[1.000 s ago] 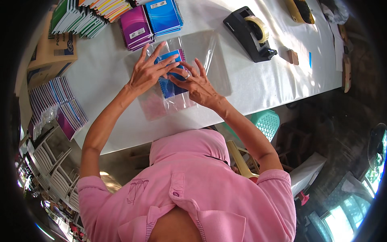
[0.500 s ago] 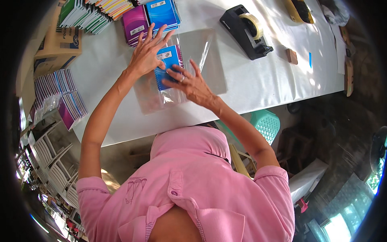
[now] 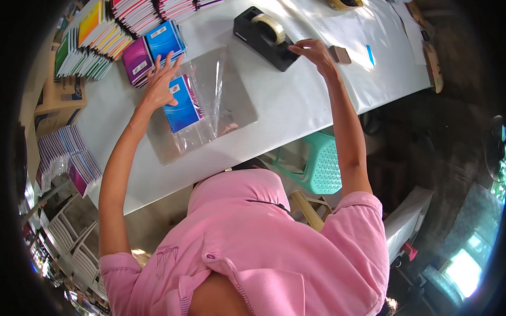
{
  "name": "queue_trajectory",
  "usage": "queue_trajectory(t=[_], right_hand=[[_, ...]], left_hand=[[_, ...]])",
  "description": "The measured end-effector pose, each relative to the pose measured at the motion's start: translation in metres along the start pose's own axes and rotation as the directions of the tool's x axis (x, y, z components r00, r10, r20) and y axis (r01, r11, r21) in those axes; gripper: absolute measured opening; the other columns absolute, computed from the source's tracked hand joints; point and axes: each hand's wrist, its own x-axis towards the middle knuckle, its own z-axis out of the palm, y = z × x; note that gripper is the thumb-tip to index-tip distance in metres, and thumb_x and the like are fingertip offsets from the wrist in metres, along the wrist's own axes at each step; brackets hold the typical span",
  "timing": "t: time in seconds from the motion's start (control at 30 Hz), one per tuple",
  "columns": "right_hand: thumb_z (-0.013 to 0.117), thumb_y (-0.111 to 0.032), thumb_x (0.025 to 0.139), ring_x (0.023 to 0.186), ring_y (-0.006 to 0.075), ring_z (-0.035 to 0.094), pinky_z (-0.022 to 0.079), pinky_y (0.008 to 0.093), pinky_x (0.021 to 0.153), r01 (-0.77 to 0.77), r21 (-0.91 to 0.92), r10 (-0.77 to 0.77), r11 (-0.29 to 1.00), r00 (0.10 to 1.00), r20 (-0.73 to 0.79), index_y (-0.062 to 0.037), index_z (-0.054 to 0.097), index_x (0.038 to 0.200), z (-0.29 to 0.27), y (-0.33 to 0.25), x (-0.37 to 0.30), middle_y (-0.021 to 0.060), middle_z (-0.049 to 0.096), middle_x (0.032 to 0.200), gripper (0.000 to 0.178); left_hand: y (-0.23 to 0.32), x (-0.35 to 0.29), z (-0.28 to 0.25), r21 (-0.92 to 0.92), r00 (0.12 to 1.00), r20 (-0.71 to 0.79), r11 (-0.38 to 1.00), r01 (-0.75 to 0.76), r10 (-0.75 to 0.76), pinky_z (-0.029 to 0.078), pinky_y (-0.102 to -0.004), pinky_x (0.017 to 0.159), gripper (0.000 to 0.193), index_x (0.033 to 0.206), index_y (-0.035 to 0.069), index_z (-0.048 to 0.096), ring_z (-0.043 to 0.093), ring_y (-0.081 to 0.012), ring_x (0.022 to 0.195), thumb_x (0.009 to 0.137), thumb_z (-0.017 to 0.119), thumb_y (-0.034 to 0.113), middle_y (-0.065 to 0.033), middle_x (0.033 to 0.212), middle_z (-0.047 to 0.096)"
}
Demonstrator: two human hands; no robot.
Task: The person places spiral-bound notebooks into clear plastic sleeves and seals them using a tape dispenser. They handle the notebooks one at a time, inserting them into the packaging and applying tape to close the sleeves.
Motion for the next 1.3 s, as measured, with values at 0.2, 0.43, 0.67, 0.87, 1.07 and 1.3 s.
queue_trajectory(t=[0.2,0.43,0.67,0.87,1.07,1.3], right_hand=[[0.073,-0.033,0.085,0.112,0.0237,0.057,0.045,0.0439,0.099,-0.197,0.386,0.124,0.901,0.971,0.205,-0.0021,0.072,0.101,-0.003,0.017,-0.004,0.0101,0.064,0.114,0.035],[0.068,-0.021,0.089,0.122,0.0246,0.052,0.045,0.0450,0.102,-0.100,0.623,-0.124,0.776,0.944,0.306,-0.0001,0.071,0.099,-0.015,0.038,-0.004,0.0139,0.057,0.126,0.023],[0.077,-0.017,0.076,0.126,0.0252,0.047,0.043,0.0447,0.098,-0.023,0.597,-0.053,0.802,0.993,0.109,-0.0037,0.073,0.086,0.005,0.092,-0.026,0.0122,0.063,0.113,0.017],[0.080,-0.023,0.071,0.089,0.0228,0.059,0.043,0.0362,0.086,-0.196,-0.663,0.047,0.723,0.971,-0.236,-0.0050,0.074,0.072,-0.014,0.049,-0.030,0.0089,0.068,0.084,0.019],[0.081,-0.036,0.072,0.092,0.0245,0.054,0.041,0.0376,0.080,0.395,-0.039,-0.326,0.918,0.808,0.491,-0.0079,0.074,0.077,0.196,-0.156,-0.058,0.0079,0.059,0.085,0.030],[0.082,-0.036,0.063,0.094,0.0271,0.059,0.032,0.0429,0.075,0.463,-0.550,-0.276,0.695,0.878,0.391,-0.0069,0.069,0.074,0.264,-0.189,-0.073,0.0062,0.066,0.083,0.034]], left_hand=[[0.002,0.001,0.004,-0.011,1.000,0.005,1.000,0.029,-0.029,0.027,-0.0671,0.105,0.133,0.152,0.035,0.017,0.010,-0.0406,0.145,0.044,0.090,0.006,-0.0030,0.160,0.014],[-0.001,0.002,0.003,-0.020,0.999,0.020,0.999,0.030,-0.030,0.026,-0.0669,0.105,0.132,0.151,0.035,0.019,0.009,-0.0403,0.145,0.043,0.090,0.009,-0.0040,0.160,0.015],[-0.020,-0.001,0.004,-0.089,1.000,0.004,0.996,0.017,-0.016,0.023,-0.0672,0.106,0.134,0.152,0.035,0.019,0.008,-0.0402,0.146,0.040,0.091,0.015,-0.0057,0.159,0.017],[-0.031,-0.002,0.011,-0.168,0.999,-0.046,0.986,-0.012,0.004,0.017,-0.0681,0.108,0.130,0.151,0.033,0.023,0.008,-0.0399,0.146,0.040,0.090,0.030,-0.0078,0.159,0.018],[-0.037,-0.007,0.016,-0.187,0.997,-0.072,0.982,-0.007,-0.007,0.020,-0.0675,0.107,0.133,0.152,0.032,0.022,0.009,-0.0409,0.146,0.038,0.091,0.025,-0.0072,0.159,0.019],[-0.040,-0.009,0.019,-0.193,0.994,-0.107,0.980,-0.038,0.017,0.025,-0.0667,0.106,0.130,0.152,0.030,0.021,0.012,-0.0408,0.145,0.042,0.090,0.023,-0.0071,0.158,0.020]])
